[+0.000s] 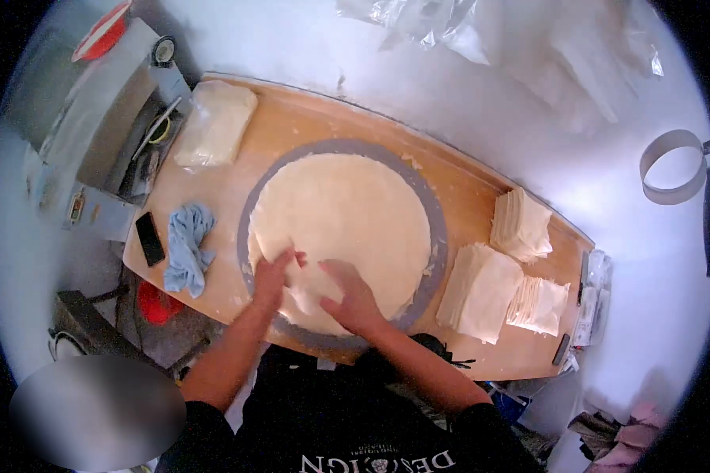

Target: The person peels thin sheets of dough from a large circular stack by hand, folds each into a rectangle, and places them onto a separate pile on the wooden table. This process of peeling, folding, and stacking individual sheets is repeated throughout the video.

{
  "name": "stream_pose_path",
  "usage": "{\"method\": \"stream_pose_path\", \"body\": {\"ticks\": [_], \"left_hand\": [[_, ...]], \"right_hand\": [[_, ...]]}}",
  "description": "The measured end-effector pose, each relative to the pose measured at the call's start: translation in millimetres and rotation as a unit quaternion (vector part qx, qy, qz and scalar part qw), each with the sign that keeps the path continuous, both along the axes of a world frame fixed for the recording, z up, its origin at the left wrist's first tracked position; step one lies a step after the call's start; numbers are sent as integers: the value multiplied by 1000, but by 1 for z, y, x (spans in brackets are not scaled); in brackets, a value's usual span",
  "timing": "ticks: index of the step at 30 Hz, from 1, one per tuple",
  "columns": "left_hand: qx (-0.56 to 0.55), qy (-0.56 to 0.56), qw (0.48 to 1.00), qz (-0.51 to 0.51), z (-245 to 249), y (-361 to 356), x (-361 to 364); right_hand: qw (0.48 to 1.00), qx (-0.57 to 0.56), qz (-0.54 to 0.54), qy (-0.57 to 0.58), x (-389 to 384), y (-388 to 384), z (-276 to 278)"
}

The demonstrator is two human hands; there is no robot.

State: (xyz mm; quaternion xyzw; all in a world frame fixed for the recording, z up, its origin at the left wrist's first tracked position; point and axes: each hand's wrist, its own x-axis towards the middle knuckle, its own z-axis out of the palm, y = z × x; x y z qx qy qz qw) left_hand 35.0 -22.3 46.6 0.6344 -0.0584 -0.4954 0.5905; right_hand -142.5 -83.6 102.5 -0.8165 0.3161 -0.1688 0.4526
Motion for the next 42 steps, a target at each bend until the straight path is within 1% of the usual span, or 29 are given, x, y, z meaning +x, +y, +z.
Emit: {"method": "stream_pose_path", "body": {"ticks": [1,2,3,5,7,8,9,10,12,13,15,16,17,18,19,20,21,22,23,24,25,26,27,29,30,33,34,36,42], "left_hand": [[38,-59,996,-52,-4,-13,29],[44,-183,978,-85,0,-30,55],[48,-305,944,-116,5,-50,81],[28,-493,859,-133,-1,-91,134],[119,-594,780,-157,16,-138,169],[121,-691,705,-102,-35,-172,210],[122,-775,618,-46,-35,-191,211],[120,-773,620,-52,-37,-192,210],[157,-781,561,-227,-18,-186,202],[154,-780,561,-232,-33,-179,197],[157,-759,476,-415,-60,-170,185],[151,-756,477,-423,-67,-168,184],[187,-709,530,-426,-74,-162,184],[222,-657,579,-429,-80,-157,180],[215,-651,578,-443,-92,-149,177],[122,-713,588,-363,-103,-138,174],[28,-760,589,-273,-110,-126,166],[0,-680,668,-303,-94,-111,143],[-22,-652,675,-344,-90,-92,119],[-43,-622,681,-385,-86,-69,99],[-55,-600,673,-430,-94,-43,77],[-58,-540,690,-478,-76,-21,47],[-87,-507,688,-512,-79,6,26],[-131,-514,640,-556,-93,52,-10],[-126,-479,634,-594,-82,59,-23],[-106,-522,616,-580,-76,72,-51],[-112,-550,630,-537,-82,73,-57],[-99,-564,619,-538,-85,73,-62],[-95,-592,584,-548,-88,70,-61]], "right_hand": [[999,37,-24,15,-6,-7,-3],[996,74,-50,30,-14,-14,-8],[995,75,-56,32,-23,-20,-19],[981,170,-66,71,-46,-30,-52],[977,169,-82,104,-67,-35,-77],[972,169,-91,137,-76,-35,-84],[970,172,-97,142,-83,-35,-85],[963,186,-119,155,-89,-34,-86],[955,202,-140,167,-98,-32,-93],[951,212,-150,169,-104,-30,-101],[944,224,-171,173,-114,-29,-116],[954,181,-158,180,-120,-28,-120],[961,141,-143,190,-129,-24,-123],[957,147,-151,197,-132,-24,-120],[961,100,-145,211,-131,-24,-116],[963,53,-137,225,-132,-23,-113],[960,60,-144,231,-134,-18,-116],[961,4,-95,260,-134,-12,-123],[956,-50,-43,285,-133,-5,-132],[956,-39,-46,287,-131,4,-143],[964,-103,-7,243,-129,13,-155],[966,-164,32,197,-128,24,-162],[968,-150,32,197,-122,31,-153],[947,-63,104,299,-108,24,-123],[951,-90,100,277,-109,26,-123],[948,-104,153,259,-113,33,-133],[948,-103,154,259,-113,36,-139],[950,-143,96,260,-111,38,-145],[954,-108,74,270,-112,40,-146]]}}
